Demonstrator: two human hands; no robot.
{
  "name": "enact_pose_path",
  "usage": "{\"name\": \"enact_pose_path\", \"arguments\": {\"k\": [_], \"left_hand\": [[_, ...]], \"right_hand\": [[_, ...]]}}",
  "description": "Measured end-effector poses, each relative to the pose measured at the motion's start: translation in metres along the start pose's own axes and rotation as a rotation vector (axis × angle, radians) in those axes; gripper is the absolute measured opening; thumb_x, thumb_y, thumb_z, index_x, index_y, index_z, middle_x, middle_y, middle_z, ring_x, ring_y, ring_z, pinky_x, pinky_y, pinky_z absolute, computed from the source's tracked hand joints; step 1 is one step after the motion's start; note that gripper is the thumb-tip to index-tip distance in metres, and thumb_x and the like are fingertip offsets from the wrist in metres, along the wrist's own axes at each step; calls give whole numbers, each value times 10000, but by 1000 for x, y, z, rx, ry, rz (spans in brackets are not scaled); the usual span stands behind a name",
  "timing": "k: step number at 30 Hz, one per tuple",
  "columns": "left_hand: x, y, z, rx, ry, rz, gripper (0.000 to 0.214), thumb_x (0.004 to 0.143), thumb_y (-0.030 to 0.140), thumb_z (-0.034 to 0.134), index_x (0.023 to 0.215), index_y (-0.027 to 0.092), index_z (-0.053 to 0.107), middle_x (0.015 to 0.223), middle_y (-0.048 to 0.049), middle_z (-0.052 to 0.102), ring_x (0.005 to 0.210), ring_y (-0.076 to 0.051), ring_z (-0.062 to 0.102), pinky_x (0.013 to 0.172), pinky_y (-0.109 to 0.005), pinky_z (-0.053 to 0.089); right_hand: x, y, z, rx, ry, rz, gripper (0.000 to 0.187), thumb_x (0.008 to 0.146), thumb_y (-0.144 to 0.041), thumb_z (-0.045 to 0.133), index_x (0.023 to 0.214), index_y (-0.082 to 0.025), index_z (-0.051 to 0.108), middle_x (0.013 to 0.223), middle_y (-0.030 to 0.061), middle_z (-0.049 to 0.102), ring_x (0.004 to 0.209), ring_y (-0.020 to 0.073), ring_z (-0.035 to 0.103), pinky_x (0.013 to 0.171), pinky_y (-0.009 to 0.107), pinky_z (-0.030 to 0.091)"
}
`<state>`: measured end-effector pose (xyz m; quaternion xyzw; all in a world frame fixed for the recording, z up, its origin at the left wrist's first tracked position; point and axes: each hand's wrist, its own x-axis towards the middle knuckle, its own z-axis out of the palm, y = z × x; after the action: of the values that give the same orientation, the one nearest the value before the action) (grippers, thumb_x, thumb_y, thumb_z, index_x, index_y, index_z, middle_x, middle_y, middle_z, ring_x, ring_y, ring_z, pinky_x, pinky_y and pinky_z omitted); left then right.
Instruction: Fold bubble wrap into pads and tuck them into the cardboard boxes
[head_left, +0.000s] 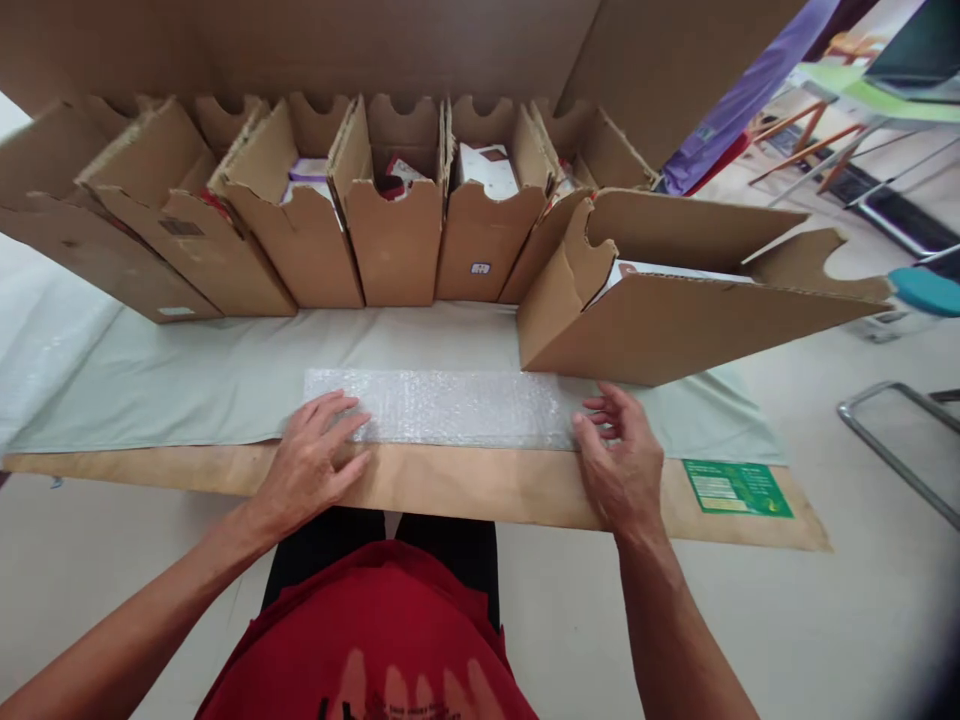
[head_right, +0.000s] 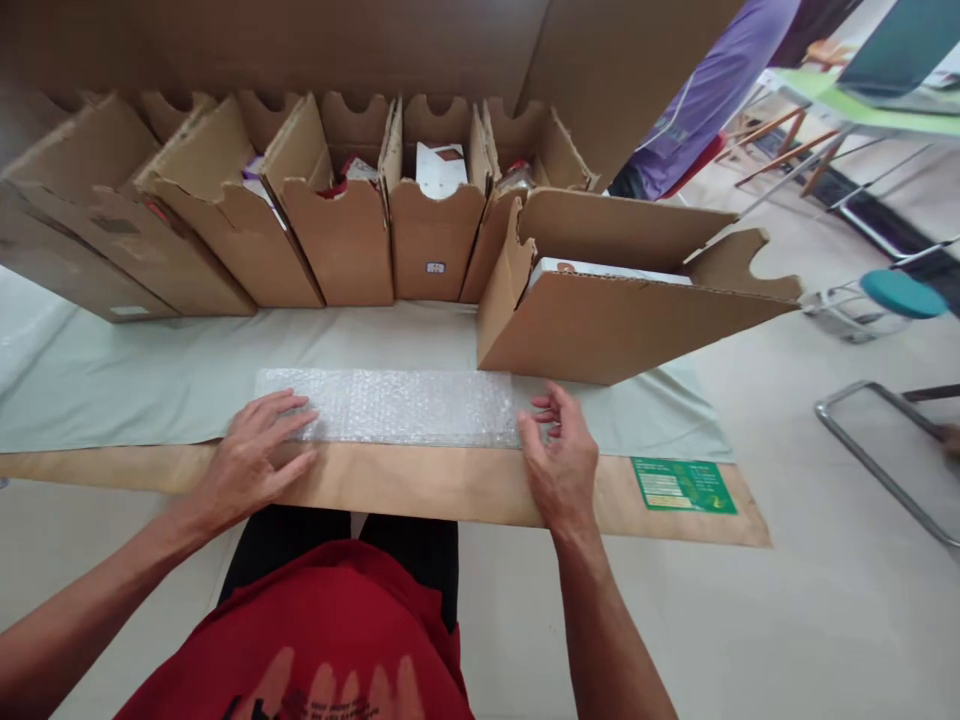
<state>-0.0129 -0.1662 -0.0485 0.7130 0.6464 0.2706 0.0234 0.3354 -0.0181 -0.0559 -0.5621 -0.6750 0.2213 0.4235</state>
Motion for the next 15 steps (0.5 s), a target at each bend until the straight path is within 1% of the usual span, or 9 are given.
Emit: {"name": "enact_pose_path", "arguments": {"k": [1,2,4,5,6,7,11,13,15], "left_hand": [[0,-5,1,21,-19,-1,305,922,256,623,1221,245,682,1330,-124,665,1334,-347,551,1102,-539,452],[1,-8,3,35,-35,-3,276,935,265,606,1195,250,699,1296,-117,685,1292,-341,580,1075,-529,465],[6,-13,4,49,-59,-13,227,963,278,561,1099,261,741,1183,-102,731,1158,-320,643,982,-500,497],[10,-15,4,49,-68,-17,226,969,287,545,1046,266,757,1124,-94,746,1090,-309,661,933,-483,506],[13,-17,4,43,-79,-17,228,969,299,542,1007,271,765,1083,-88,753,1048,-302,667,898,-469,508],[15,-19,3,34,-92,-14,223,963,316,549,987,276,768,1066,-83,757,1033,-299,667,881,-460,506],[22,-28,-1,-22,-153,-5,213,944,362,568,986,276,758,1074,-68,760,1038,-285,662,902,-440,501],[27,-30,-3,-60,-174,-21,228,955,374,548,948,267,749,1022,-59,767,993,-269,673,900,-431,505],[32,-29,-7,-92,-157,-38,257,965,387,524,883,261,733,942,-48,768,933,-258,685,876,-425,513]], "right_hand": [[-3,0,-3,-57,-2,-92,399,908,-381,648,1281,-237,665,1128,92,725,974,269,670,882,481,547],[-5,-1,-4,-96,-45,-185,345,927,-361,630,1250,-258,689,1175,93,724,1056,286,663,948,508,527],[-7,-3,0,-136,-212,-330,293,939,-340,619,1207,-288,725,1256,86,716,1174,312,638,1034,543,485],[-6,-4,4,-150,-296,-364,276,943,-336,612,1183,-295,741,1279,83,713,1190,320,635,1043,556,475],[-5,-4,9,-163,-357,-375,257,948,-335,600,1148,-297,758,1280,80,716,1183,325,640,1034,563,475],[-2,-3,14,-177,-388,-374,240,956,-336,585,1097,-294,775,1262,80,725,1161,328,648,1018,567,476],[12,-1,25,-213,-390,-363,274,983,-363,542,879,-267,776,1135,83,767,1060,321,672,958,545,476],[16,-5,23,-222,-392,-362,285,990,-370,523,853,-258,746,1101,81,778,1018,313,683,915,518,478],[16,-15,14,-213,-367,-367,277,1001,-380,509,861,-261,716,1081,72,785,996,300,691,890,491,479]]}}
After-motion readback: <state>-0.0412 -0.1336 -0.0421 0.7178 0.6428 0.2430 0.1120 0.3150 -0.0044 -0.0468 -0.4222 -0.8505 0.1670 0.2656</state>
